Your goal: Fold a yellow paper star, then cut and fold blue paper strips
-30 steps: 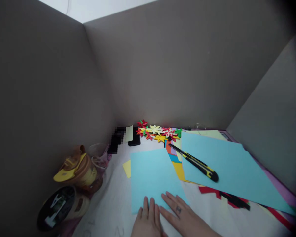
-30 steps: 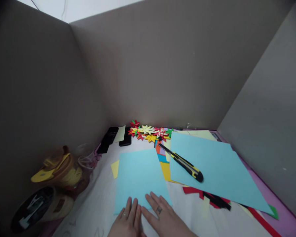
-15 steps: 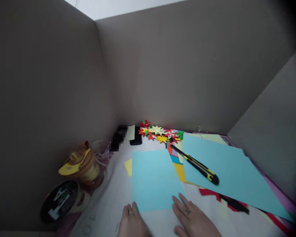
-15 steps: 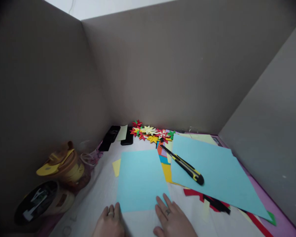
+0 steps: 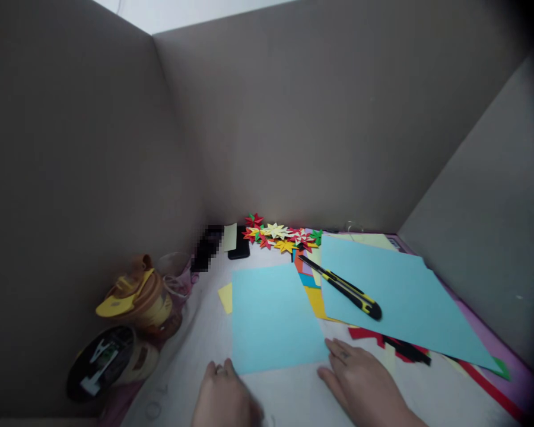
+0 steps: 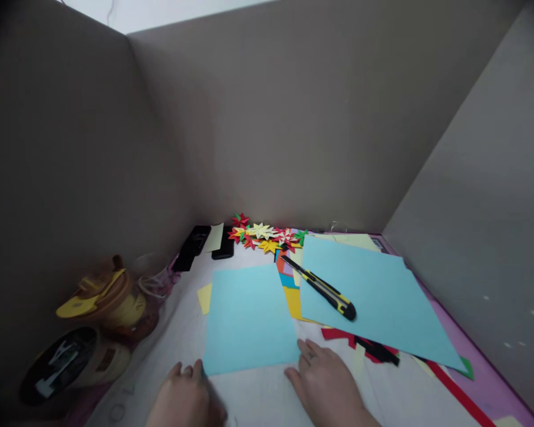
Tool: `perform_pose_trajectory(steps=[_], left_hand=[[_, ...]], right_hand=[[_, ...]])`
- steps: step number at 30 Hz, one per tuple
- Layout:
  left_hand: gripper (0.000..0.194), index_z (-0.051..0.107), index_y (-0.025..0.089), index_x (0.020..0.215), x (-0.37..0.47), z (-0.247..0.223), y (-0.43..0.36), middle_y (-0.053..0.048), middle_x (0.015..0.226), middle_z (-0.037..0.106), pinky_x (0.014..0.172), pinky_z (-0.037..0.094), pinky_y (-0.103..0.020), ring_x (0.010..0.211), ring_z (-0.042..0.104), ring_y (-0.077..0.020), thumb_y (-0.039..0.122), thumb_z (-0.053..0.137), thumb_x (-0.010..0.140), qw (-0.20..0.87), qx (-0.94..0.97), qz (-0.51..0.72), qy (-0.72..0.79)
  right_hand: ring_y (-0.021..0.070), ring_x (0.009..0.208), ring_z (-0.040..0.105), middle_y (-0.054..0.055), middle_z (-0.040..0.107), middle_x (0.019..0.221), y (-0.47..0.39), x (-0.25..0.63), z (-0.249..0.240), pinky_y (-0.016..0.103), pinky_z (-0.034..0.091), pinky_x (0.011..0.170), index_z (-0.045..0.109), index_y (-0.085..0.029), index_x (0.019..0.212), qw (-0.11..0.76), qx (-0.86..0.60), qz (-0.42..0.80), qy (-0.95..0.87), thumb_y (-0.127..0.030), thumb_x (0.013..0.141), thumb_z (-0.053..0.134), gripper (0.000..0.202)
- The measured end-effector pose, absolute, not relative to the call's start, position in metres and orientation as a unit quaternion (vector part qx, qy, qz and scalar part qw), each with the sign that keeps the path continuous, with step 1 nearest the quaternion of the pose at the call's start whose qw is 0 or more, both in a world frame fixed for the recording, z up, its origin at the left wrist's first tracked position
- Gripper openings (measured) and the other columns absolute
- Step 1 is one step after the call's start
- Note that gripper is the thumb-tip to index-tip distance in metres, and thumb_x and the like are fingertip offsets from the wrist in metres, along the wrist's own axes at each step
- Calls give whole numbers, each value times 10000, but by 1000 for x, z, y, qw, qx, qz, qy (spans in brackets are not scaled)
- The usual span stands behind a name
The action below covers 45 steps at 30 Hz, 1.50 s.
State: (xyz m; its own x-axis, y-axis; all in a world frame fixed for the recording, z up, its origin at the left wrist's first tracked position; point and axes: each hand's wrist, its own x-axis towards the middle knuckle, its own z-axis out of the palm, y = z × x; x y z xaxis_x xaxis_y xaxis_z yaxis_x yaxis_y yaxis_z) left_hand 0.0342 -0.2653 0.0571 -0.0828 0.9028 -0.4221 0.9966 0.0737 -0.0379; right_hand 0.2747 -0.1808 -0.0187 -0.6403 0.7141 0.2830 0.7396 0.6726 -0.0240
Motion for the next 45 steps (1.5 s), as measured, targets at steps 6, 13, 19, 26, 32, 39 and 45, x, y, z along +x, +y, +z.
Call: perform_pose_trajectory(steps=[6, 13, 19, 26, 32, 39, 45], left_hand=[[296, 683, 102, 951, 15, 93, -240, -178, 947, 686, 844, 431, -450, 913, 637, -299, 172, 439, 798, 137, 666, -150, 717], [513, 437, 178, 1334, 32, 48, -210, -117, 1413, 425, 1044, 309, -394, 1300, 376, -237, 213, 469, 823, 160, 801, -10, 576], [700, 203, 173, 1455, 28, 9, -219, -120, 1511, 205, 1097, 175, -505, 1401, 121, -283, 474, 422, 863, 117, 835, -2, 537], [617, 376, 148, 1390, 2, 8, -216, -116, 1477, 307, 1095, 230, -477, 1373, 241, -277, 400, 462, 833, 148, 772, 33, 618], [381, 638, 168, 1039, -27, 10, -206, -73, 1094, 666, 944, 451, -341, 1042, 598, -197, 286, 325, 856, 121, 595, 325, 725], [289, 645, 170, 904, -41, 13, -206, -51, 937, 698, 824, 493, -329, 919, 632, -204, 248, 389, 796, 206, 507, 404, 733], [286, 610, 192, 1041, -35, 17, -209, -66, 1040, 648, 869, 443, -366, 992, 572, -227, 330, 495, 818, 231, 651, 287, 663]], right_hand=[[289, 913, 641, 130, 707, 964, -157, 283, 12, 443, 496, 798, 720, -145, 823, 130, -443, -16, -887, -240, 882, 442, 299], [292, 1370, 230, 128, 347, 1455, -172, 245, 23, 459, 255, 1092, 390, -120, 1382, 24, -297, 179, -938, -416, 822, 566, 657], [292, 1405, -35, 133, 25, 1528, -194, 240, 6, 478, 71, 1135, 113, -106, 1467, -50, -279, 236, -930, -502, 803, 574, 900], [352, 1390, 96, 202, 130, 1498, -188, 260, 19, 502, 190, 1109, 249, -22, 1427, -99, -418, 211, -878, -495, 784, 583, 866], [329, 1327, 315, 138, 454, 1385, -175, 269, 28, 516, 274, 1071, 610, -118, 1158, 11, -403, 107, -909, -280, 897, 449, 348], [287, 1173, 502, 119, 604, 1226, -197, 272, 6, 488, 425, 952, 654, -150, 993, 136, -221, 68, -963, -267, 870, 498, 230], [272, 1132, 529, 120, 630, 1177, -195, 275, -2, 463, 448, 920, 647, -169, 1005, 194, -236, 76, -949, -249, 851, 520, 215]])
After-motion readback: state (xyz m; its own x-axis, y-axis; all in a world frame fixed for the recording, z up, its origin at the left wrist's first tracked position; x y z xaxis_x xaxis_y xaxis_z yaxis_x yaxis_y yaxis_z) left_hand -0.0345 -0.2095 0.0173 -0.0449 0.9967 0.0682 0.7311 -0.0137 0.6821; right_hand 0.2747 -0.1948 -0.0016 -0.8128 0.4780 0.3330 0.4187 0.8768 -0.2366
